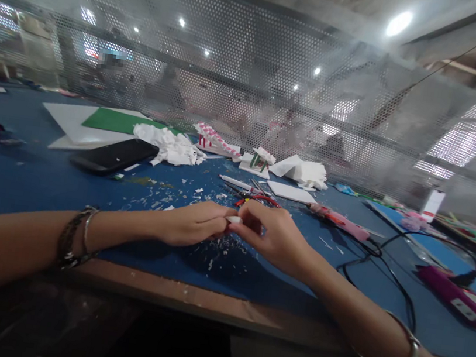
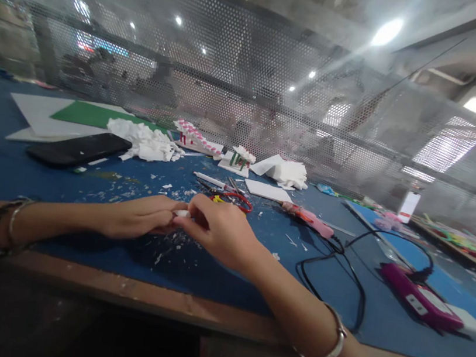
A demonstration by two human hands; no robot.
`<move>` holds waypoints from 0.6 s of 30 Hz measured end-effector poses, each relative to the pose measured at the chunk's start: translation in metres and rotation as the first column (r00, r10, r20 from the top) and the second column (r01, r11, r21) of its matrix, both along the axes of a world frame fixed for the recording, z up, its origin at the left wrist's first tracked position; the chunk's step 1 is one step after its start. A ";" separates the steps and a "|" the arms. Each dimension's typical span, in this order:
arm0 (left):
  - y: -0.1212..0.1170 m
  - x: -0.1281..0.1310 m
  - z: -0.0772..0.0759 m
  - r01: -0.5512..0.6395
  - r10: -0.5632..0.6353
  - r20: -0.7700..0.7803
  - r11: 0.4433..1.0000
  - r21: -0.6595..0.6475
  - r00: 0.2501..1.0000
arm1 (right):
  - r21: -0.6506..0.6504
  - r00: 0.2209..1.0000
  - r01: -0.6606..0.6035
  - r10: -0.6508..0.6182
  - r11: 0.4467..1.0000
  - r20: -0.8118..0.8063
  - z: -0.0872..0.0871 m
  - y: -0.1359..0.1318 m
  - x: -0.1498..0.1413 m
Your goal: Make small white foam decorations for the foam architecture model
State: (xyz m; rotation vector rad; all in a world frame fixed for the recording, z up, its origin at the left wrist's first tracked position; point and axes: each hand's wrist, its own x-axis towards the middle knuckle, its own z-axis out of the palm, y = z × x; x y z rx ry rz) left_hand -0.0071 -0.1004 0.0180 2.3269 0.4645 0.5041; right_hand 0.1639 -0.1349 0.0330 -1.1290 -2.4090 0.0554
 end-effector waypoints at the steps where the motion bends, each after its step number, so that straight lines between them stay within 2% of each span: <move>1: -0.001 0.000 0.001 0.012 -0.012 -0.013 1.000 0.024 1.000 | -0.041 1.000 -0.020 0.020 0.999 0.000 0.000 0.000 -0.001; 5: -0.003 -0.001 0.004 0.016 -0.012 -0.056 0.998 0.068 0.998 | -0.219 0.995 -0.094 0.086 0.971 -0.047 0.002 -0.001 -0.001; 7: -0.002 -0.001 0.004 0.019 -0.013 -0.076 0.997 0.073 0.997 | -0.246 0.994 -0.106 0.099 0.963 -0.040 0.004 -0.002 0.000; 12: -0.001 -0.001 0.002 0.031 -0.028 -0.071 0.999 0.037 0.997 | -0.198 0.992 -0.078 0.096 0.977 0.084 0.006 -0.005 0.001; 18: 0.000 -0.001 0.000 0.072 -0.070 -0.054 0.997 0.029 0.996 | -0.049 0.949 -0.017 0.031 0.999 0.314 0.006 -0.006 0.000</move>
